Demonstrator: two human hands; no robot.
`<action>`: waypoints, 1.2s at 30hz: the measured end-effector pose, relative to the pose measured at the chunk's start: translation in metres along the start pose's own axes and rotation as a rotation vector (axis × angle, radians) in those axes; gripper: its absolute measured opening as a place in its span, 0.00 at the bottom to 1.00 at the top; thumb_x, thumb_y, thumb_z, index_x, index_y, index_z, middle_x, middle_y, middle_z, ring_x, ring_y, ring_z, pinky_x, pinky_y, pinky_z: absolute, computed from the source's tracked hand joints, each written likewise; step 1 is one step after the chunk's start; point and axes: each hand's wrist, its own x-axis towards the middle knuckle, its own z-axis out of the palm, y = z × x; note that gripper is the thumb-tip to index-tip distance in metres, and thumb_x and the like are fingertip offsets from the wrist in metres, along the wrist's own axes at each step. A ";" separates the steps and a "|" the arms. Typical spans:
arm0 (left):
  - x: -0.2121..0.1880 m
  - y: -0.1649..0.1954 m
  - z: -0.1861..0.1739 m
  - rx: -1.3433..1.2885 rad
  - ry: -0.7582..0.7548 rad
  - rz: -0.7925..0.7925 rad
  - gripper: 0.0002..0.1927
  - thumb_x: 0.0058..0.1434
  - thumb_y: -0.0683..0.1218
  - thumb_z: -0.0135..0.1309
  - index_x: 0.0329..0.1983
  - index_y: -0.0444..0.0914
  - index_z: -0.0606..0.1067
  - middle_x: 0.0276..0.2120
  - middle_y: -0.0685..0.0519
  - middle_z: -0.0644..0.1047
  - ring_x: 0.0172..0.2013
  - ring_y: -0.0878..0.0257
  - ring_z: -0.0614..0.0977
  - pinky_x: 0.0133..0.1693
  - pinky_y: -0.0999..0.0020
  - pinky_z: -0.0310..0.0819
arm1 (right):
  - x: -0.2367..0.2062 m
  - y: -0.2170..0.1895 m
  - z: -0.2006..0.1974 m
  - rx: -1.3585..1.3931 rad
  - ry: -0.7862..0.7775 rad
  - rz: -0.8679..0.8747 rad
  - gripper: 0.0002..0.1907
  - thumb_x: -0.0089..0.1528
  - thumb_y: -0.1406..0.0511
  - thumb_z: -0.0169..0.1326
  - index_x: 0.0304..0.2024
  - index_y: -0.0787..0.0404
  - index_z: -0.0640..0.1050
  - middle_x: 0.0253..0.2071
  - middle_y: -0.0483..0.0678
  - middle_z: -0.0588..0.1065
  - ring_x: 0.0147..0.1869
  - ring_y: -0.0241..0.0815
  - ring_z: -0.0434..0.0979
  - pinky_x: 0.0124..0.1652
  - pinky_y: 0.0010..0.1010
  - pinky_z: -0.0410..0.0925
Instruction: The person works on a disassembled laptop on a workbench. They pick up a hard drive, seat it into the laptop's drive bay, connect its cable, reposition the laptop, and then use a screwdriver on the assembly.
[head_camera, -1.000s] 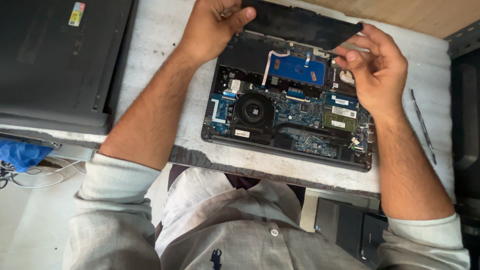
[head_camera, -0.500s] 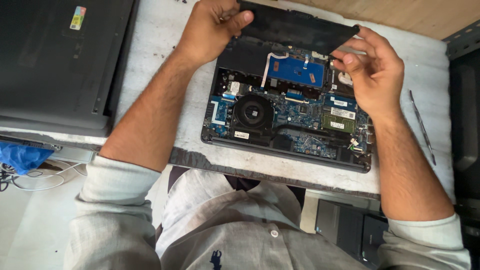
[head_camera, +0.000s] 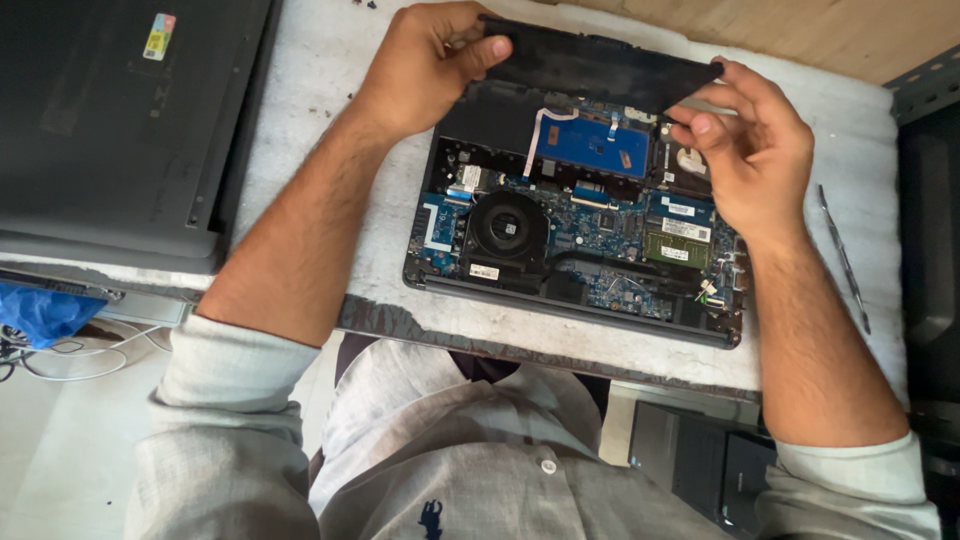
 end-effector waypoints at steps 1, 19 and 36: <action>-0.001 0.001 0.000 -0.010 -0.008 -0.038 0.16 0.74 0.48 0.61 0.33 0.35 0.74 0.24 0.56 0.76 0.27 0.71 0.77 0.29 0.72 0.72 | 0.000 0.000 0.000 -0.004 0.003 -0.002 0.21 0.79 0.69 0.56 0.71 0.69 0.65 0.57 0.60 0.75 0.61 0.52 0.81 0.58 0.39 0.79; -0.003 0.011 -0.008 -0.059 -0.135 -0.157 0.13 0.71 0.49 0.62 0.48 0.34 0.81 0.33 0.53 0.82 0.34 0.68 0.81 0.38 0.72 0.76 | 0.000 -0.002 0.001 0.046 0.004 0.042 0.19 0.78 0.67 0.55 0.68 0.70 0.69 0.54 0.56 0.76 0.59 0.47 0.81 0.59 0.39 0.79; -0.007 0.057 -0.018 0.015 -0.308 -0.632 0.41 0.42 0.45 0.77 0.58 0.33 0.70 0.46 0.47 0.76 0.31 0.63 0.84 0.32 0.68 0.83 | -0.001 -0.046 0.005 -0.356 -0.230 0.058 0.14 0.63 0.72 0.63 0.51 0.67 0.80 0.57 0.52 0.79 0.57 0.40 0.82 0.53 0.29 0.79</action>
